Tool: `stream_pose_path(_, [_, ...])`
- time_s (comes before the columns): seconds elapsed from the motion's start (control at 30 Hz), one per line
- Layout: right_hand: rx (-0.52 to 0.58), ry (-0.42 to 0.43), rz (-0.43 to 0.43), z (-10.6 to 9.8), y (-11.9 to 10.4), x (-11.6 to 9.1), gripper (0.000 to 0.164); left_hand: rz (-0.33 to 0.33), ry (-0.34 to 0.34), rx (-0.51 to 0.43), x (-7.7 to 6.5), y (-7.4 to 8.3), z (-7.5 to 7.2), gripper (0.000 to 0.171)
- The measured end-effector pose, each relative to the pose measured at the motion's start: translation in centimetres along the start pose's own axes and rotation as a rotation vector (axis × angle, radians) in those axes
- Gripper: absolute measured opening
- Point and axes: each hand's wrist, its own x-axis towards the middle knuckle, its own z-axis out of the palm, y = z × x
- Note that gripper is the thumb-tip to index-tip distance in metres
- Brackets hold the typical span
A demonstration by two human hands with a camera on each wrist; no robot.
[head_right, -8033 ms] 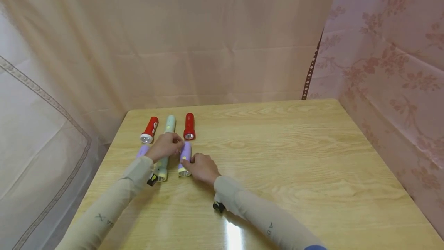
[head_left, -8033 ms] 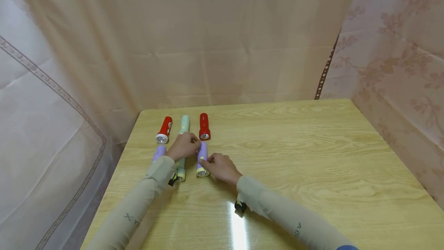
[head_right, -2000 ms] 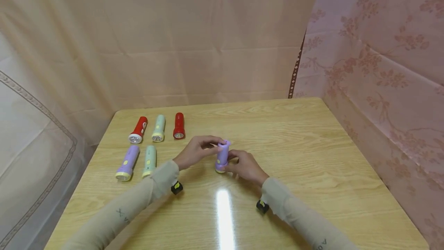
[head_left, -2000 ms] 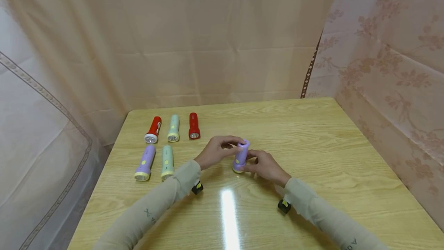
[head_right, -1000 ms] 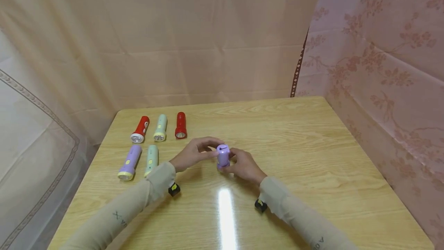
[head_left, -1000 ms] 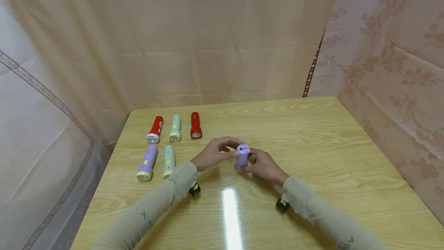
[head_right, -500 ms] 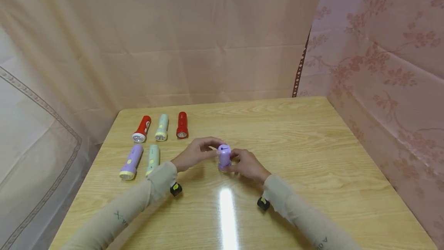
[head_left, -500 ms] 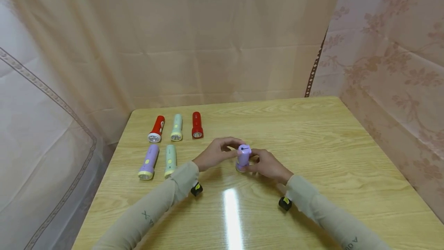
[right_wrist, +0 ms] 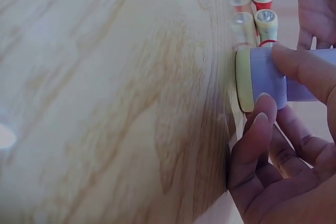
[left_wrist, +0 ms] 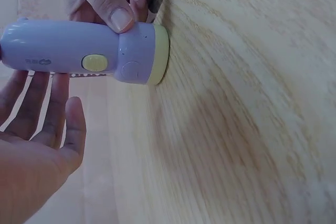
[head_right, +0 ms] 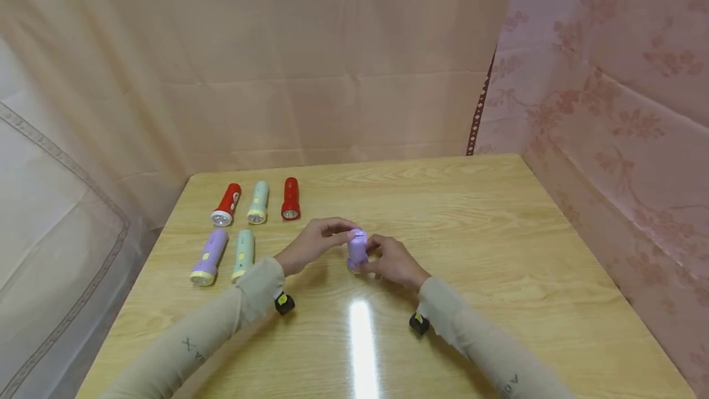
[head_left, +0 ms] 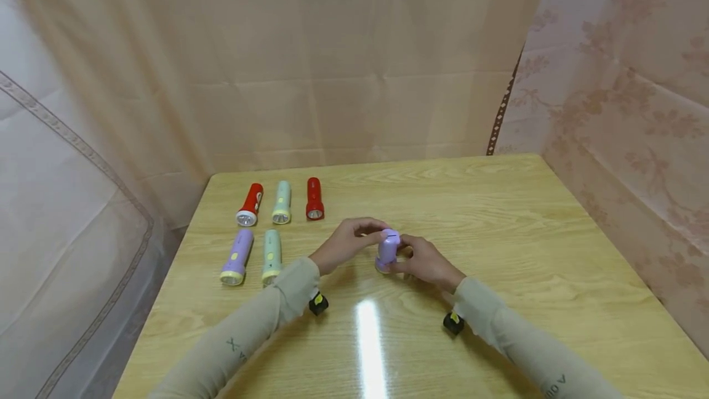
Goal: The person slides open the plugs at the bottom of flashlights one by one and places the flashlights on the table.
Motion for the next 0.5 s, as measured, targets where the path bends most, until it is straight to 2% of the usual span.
stream_pose_path(0.17, [-0.012,0.0,-0.007,-0.14,0.28,0.04,0.053,-0.024,-0.005,-0.021,0.02,0.29,0.17,0.029])
stream_pose_path(0.4, [0.002,-0.004,0.003,-0.04,0.11,0.14,0.052,-0.108,0.024,-0.089,-0.23,0.28,-0.19,0.032])
stream_pose_path(0.5, [0.001,-0.007,0.004,-0.06,0.1,0.25,0.053,-0.124,0.021,-0.108,-0.09,0.37,-0.36,0.031])
